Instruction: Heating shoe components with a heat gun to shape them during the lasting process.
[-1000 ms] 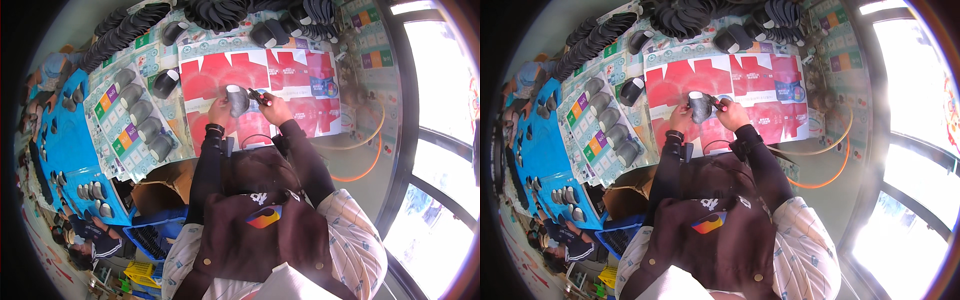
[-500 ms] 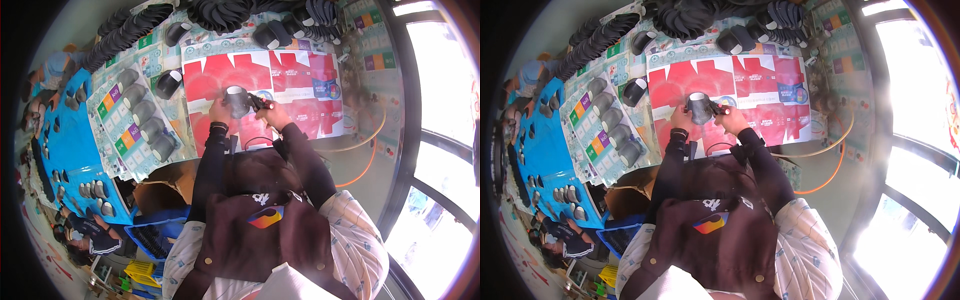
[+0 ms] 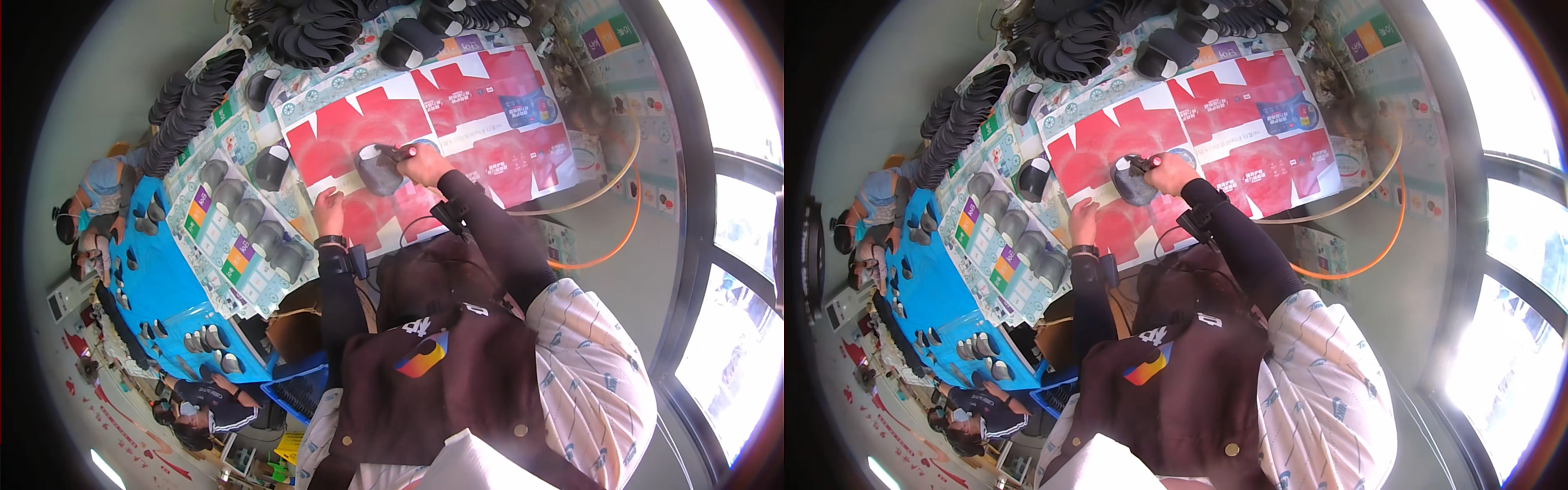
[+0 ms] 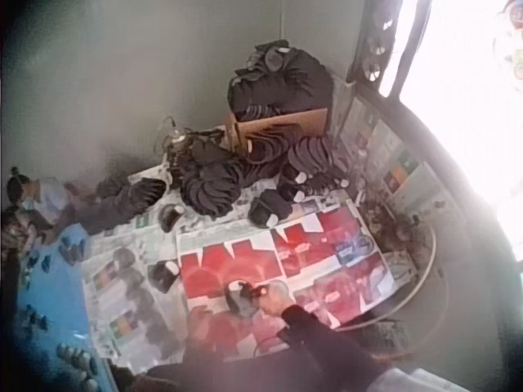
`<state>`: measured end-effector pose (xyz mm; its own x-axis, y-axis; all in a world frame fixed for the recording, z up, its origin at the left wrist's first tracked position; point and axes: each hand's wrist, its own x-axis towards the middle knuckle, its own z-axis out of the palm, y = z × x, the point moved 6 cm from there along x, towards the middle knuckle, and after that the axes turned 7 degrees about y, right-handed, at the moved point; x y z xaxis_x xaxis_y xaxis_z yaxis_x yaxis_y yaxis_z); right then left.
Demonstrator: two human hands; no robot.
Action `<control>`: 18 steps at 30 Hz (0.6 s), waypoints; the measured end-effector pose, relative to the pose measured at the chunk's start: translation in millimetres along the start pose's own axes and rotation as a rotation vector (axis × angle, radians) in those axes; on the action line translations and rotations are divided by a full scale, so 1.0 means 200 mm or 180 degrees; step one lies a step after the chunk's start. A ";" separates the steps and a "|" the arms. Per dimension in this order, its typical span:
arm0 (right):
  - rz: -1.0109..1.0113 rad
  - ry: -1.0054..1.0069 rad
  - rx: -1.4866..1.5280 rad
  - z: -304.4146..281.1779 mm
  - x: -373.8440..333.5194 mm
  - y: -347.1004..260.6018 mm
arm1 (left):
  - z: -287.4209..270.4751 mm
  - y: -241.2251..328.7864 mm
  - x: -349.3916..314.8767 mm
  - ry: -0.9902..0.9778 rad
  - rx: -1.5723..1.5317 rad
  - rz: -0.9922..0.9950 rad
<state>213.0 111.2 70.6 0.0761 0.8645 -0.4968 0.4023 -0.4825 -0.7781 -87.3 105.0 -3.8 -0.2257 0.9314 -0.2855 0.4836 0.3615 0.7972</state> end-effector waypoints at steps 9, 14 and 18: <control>-0.0048 -0.0589 -0.0070 -0.02 -0.03 -0.04 | -0.07 -0.05 -0.14 0.0045 -0.0894 -0.0822; -0.0358 -0.0047 0.0015 -0.05 0.01 -0.02 | -0.03 -0.02 -0.14 -0.0054 -0.1084 -0.0814; -0.0177 -0.0646 -0.0088 -0.03 -0.05 -0.08 | -0.02 -0.06 -0.13 -0.0041 -0.1107 -0.0852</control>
<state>211.3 111.4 90.4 -0.1313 0.8423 -0.5228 0.4258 -0.4283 -0.7970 -90.9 76.9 -2.8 -0.2926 0.8081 -0.5113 0.0954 0.5567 0.8252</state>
